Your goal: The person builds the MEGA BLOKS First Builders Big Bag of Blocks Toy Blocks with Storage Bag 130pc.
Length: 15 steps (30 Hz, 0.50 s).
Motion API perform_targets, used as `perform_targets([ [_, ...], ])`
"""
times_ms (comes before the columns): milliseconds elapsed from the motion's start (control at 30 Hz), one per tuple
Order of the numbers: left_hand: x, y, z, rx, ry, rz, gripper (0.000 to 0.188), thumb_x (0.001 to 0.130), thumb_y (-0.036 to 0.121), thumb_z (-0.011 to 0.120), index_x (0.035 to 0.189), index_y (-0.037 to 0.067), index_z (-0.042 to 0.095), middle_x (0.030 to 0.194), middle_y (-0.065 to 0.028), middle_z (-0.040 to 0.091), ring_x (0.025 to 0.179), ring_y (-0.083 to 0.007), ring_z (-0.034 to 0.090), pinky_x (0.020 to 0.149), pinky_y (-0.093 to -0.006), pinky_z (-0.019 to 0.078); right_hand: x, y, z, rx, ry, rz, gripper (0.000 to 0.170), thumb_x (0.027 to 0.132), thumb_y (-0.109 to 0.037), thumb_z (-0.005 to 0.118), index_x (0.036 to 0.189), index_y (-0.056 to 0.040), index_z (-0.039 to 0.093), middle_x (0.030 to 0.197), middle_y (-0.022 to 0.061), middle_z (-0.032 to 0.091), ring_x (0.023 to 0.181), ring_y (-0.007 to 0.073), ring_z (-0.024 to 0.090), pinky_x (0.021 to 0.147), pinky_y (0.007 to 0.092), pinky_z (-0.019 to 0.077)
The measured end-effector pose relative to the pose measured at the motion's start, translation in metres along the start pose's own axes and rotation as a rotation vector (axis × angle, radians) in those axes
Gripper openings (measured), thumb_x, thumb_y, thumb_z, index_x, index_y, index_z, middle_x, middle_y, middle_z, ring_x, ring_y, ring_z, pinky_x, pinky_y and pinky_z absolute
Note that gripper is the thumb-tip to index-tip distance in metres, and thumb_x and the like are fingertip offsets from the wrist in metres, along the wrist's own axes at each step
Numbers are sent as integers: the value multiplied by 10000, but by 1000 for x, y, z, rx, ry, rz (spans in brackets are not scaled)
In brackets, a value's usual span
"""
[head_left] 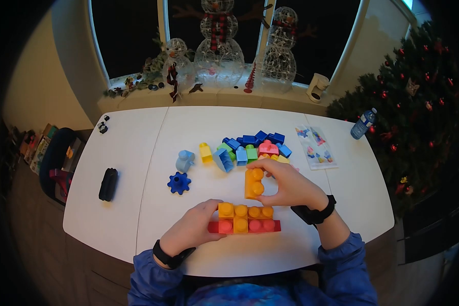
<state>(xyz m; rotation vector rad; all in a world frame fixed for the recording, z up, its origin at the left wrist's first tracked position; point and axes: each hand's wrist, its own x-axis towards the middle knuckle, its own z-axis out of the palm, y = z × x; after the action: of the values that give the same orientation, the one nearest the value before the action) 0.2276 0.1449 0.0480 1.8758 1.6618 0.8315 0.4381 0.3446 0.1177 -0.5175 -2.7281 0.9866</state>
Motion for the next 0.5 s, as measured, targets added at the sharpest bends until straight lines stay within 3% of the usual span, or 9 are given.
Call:
perform_targets([
  [133, 0, 0, -4, -15, -2, -2, 695, 719, 216, 905, 1285, 8, 558, 1154, -215, 663, 1081, -420, 655, 928, -413, 537, -33, -8, 6, 102, -111, -61, 699, 744, -230, 842, 1368, -61, 576, 1266, 132, 655, 1176, 266, 626, 1004, 352, 495],
  [267, 0, 1, -5, -26, -13, -9, 694, 718, 215, 910, 1281, 10, 559, 1146, -214, 664, 1071, -417, 658, 922, -407, 538, -46, -11, 20, 79, -103, -96, 680, 767, -226, 864, 1359, -47, 579, 1232, 140, 660, 1100, 282, 659, 950, 345, 521],
  [300, 1, 1, -6, -30, -15, -5, 692, 720, 215, 910, 1280, 11, 559, 1146, -213, 665, 1068, -416, 659, 921, -406, 538, -47, -13, 23, 45, -122, -88, 692, 786, -216, 862, 1386, -40, 565, 1219, 146, 664, 1036, 293, 669, 911, 358, 535],
  [500, -1, -1, -9, -33, -9, 2, 675, 737, 219, 907, 1279, 15, 560, 1160, -207, 668, 1069, -410, 663, 929, -399, 539, -49, -10, 37, -3, -131, -126, 817, 837, -212, 817, 1540, -41, 439, 1218, 168, 661, 1032, 307, 640, 924, 381, 517],
])
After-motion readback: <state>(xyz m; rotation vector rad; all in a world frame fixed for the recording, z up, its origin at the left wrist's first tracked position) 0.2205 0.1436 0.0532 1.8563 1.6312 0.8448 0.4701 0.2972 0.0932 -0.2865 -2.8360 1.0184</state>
